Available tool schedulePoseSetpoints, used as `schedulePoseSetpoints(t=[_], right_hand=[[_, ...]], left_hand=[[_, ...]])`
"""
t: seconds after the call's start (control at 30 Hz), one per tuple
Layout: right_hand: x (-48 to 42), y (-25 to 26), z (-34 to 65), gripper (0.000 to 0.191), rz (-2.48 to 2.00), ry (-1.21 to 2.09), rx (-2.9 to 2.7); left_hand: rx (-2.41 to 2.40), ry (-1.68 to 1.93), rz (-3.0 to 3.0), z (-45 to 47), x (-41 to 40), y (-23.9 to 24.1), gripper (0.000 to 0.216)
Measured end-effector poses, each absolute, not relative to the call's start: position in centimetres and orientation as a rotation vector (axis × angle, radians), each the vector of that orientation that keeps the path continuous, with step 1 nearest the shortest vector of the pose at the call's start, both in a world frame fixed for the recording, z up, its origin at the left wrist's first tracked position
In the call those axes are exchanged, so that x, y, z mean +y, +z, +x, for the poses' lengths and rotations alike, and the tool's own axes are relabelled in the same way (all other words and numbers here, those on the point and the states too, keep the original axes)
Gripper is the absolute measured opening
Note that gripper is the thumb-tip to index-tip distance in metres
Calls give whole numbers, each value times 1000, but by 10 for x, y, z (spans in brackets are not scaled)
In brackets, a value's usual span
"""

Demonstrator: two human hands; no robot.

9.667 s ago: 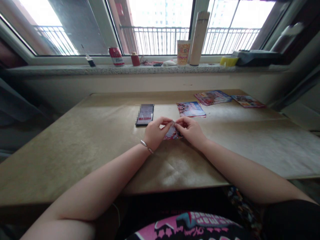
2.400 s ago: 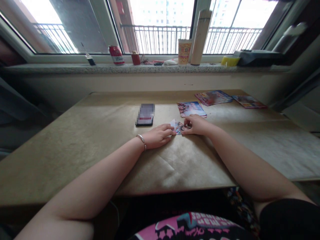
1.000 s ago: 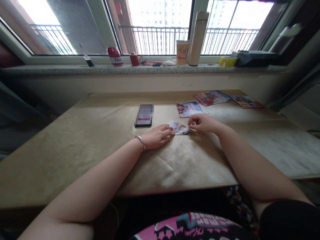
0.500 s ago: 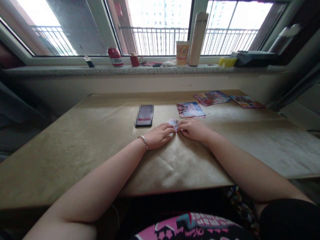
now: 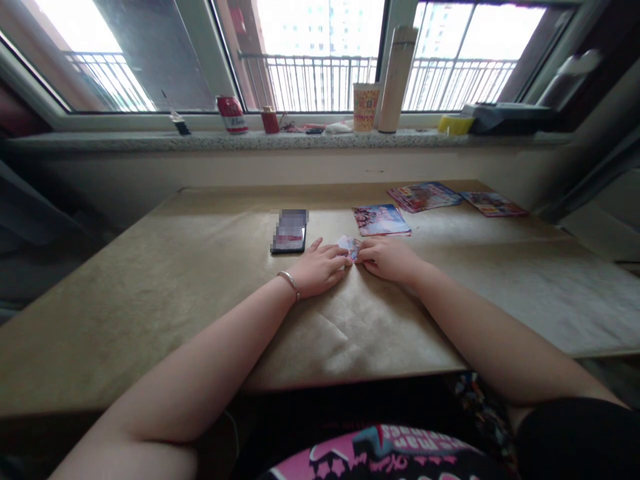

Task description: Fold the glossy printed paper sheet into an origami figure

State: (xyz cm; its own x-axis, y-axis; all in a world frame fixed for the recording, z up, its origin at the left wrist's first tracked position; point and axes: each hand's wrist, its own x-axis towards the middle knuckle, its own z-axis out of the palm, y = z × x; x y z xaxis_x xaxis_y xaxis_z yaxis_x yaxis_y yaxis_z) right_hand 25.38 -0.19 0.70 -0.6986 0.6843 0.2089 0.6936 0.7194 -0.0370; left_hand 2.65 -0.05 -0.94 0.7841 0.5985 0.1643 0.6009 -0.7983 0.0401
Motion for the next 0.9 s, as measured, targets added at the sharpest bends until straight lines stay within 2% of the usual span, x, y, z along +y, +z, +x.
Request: schedulePoseSetpoints(t=[0.4, 0.9], right_hand=[[-4, 8, 255, 26, -1151, -50, -2703], [-2, 6, 258, 25, -1124, -20, -2702]], left_hand=[[-1085, -283, -2903, 4, -1, 7, 28], [-1145, -23, -2916, -22, 8, 23, 23]])
